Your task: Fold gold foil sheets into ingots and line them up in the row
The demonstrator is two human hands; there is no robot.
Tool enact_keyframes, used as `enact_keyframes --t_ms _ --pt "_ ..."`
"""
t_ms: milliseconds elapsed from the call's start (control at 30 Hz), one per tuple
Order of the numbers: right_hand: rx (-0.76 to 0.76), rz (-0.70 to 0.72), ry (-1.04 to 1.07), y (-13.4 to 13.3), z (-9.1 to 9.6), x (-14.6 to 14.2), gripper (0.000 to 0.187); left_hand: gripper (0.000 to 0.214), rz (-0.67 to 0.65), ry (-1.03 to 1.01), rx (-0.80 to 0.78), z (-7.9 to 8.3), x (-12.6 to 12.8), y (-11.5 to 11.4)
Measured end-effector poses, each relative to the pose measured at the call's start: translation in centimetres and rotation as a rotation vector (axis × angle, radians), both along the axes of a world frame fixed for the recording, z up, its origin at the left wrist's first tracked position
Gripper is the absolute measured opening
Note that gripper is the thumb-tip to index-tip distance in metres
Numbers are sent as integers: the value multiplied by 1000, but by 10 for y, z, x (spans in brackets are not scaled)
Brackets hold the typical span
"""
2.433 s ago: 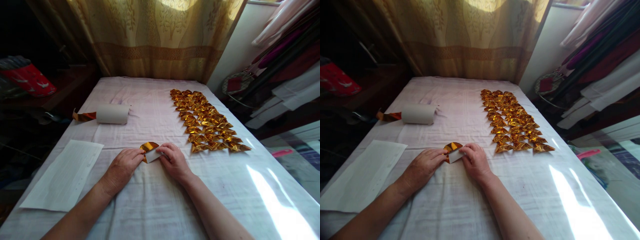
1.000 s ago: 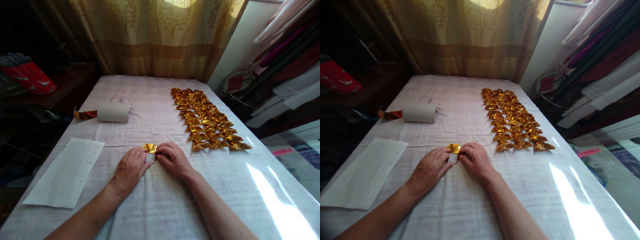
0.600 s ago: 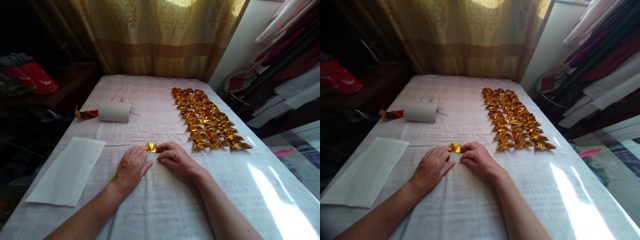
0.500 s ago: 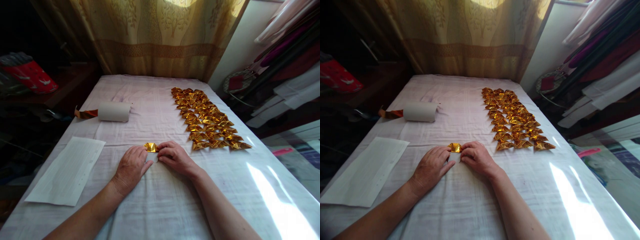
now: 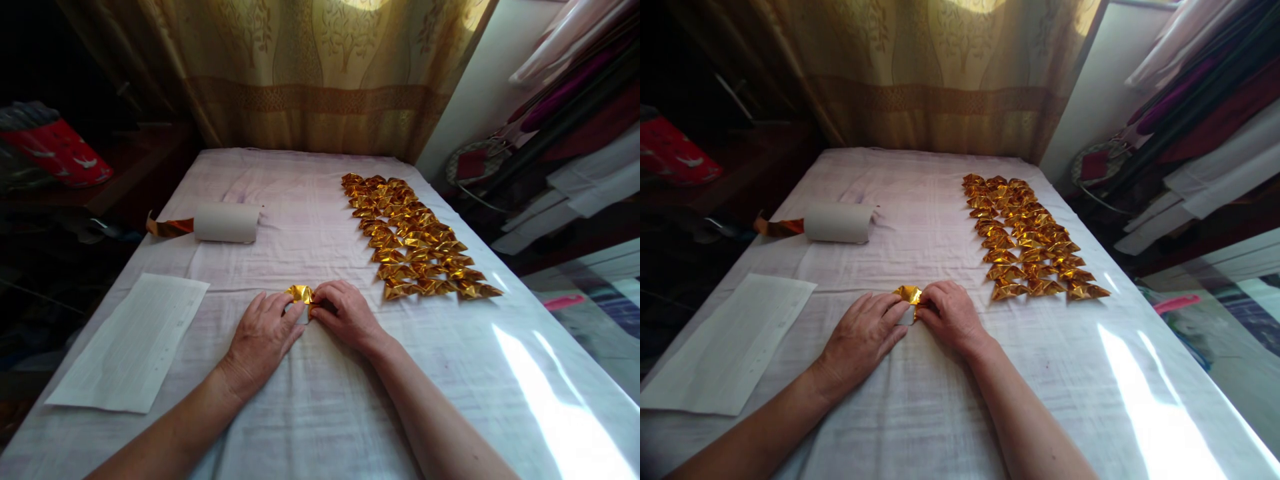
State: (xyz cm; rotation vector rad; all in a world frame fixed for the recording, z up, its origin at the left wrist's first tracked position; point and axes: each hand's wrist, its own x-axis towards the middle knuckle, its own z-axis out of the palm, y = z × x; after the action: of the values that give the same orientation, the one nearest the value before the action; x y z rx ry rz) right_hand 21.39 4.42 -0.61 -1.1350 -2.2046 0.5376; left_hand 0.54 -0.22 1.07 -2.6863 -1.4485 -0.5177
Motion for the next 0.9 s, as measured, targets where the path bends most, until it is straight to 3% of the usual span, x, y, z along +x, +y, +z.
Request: enact_keyframes --t_ms 233,500,900 --pt "15 -23 14 -1 -1 -1 10 48 -37 111 -42 9 -3 -9" --pt "7 -32 49 0 -4 -2 10 41 -22 120 -59 7 0 -9" --pt "34 -22 83 0 -5 -1 13 33 -113 133 -96 19 -8 0"
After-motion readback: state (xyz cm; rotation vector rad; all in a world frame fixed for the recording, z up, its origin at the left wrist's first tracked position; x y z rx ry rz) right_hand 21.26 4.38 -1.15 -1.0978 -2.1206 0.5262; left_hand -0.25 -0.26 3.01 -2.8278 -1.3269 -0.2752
